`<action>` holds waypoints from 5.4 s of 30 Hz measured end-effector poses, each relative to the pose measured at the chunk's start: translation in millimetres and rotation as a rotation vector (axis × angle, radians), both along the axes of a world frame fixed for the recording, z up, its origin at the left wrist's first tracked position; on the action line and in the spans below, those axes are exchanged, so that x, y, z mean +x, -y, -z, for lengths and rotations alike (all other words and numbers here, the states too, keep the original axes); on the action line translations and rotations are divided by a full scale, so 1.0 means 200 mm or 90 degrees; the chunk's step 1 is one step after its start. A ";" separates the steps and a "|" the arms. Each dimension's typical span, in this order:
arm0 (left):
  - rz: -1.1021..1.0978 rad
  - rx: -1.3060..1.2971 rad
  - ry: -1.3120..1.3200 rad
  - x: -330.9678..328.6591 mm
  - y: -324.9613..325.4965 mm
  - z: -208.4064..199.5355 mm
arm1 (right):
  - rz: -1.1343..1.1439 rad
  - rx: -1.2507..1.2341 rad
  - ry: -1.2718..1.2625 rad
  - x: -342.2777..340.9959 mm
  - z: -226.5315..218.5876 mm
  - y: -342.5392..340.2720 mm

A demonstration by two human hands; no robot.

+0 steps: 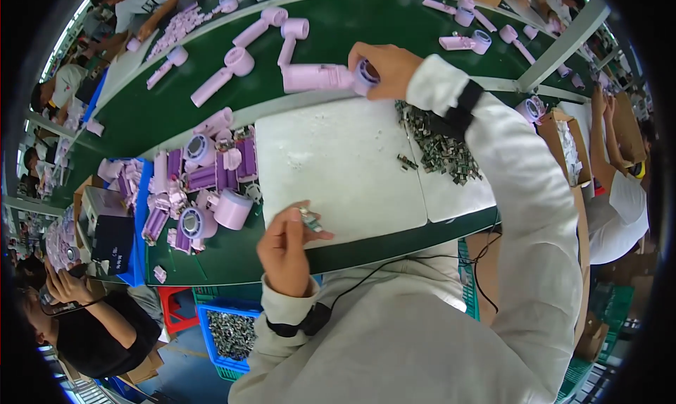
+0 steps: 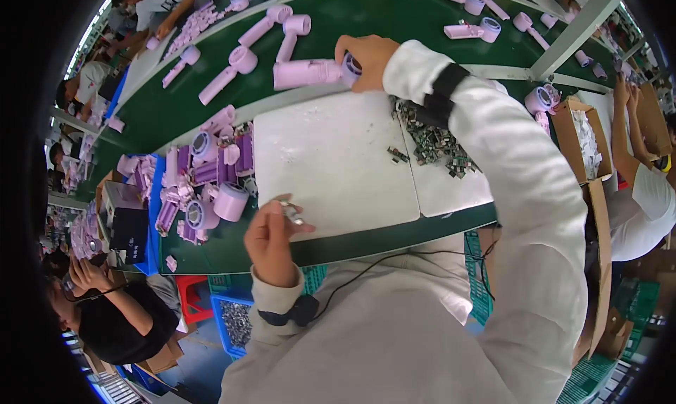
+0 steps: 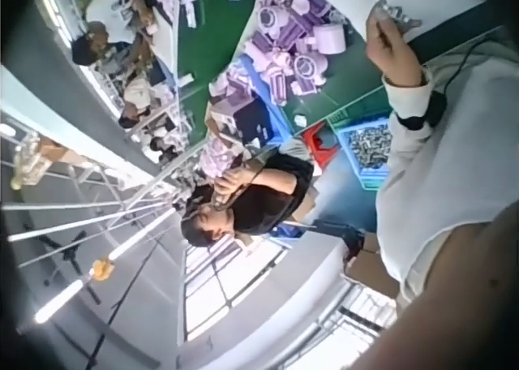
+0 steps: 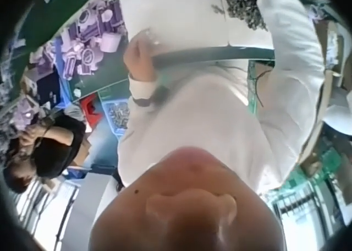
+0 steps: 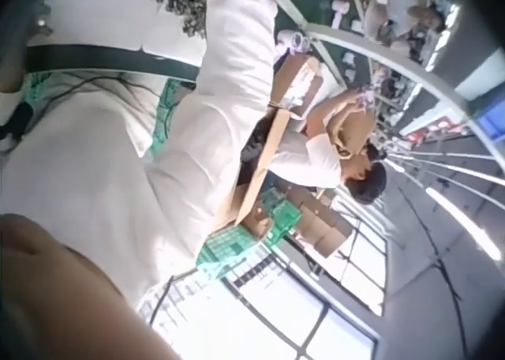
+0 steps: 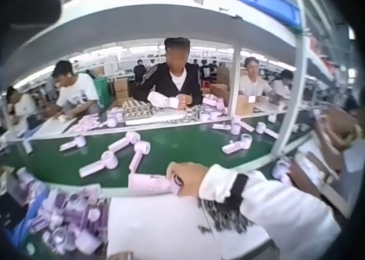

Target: The person picks up a circuit board and a pink fan handle, fits the board into the handle by hand, and then places the assembled unit onto the conveyor belt, repeating the process.

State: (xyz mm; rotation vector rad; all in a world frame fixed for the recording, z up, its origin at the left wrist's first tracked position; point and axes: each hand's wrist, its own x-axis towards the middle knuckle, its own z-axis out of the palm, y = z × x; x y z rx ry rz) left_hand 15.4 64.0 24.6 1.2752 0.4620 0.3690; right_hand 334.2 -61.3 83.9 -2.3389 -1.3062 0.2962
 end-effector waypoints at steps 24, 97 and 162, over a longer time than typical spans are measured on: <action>0.215 0.553 0.196 0.05 -0.02 0.08 | 0.042 0.203 -0.031 -0.91 0.26 0.18; 0.091 0.124 0.042 0.07 0.08 0.16 | -0.195 0.156 0.263 -0.96 0.25 0.28; 0.156 0.071 0.100 0.06 0.05 0.18 | -0.006 0.226 0.041 -0.95 0.18 0.23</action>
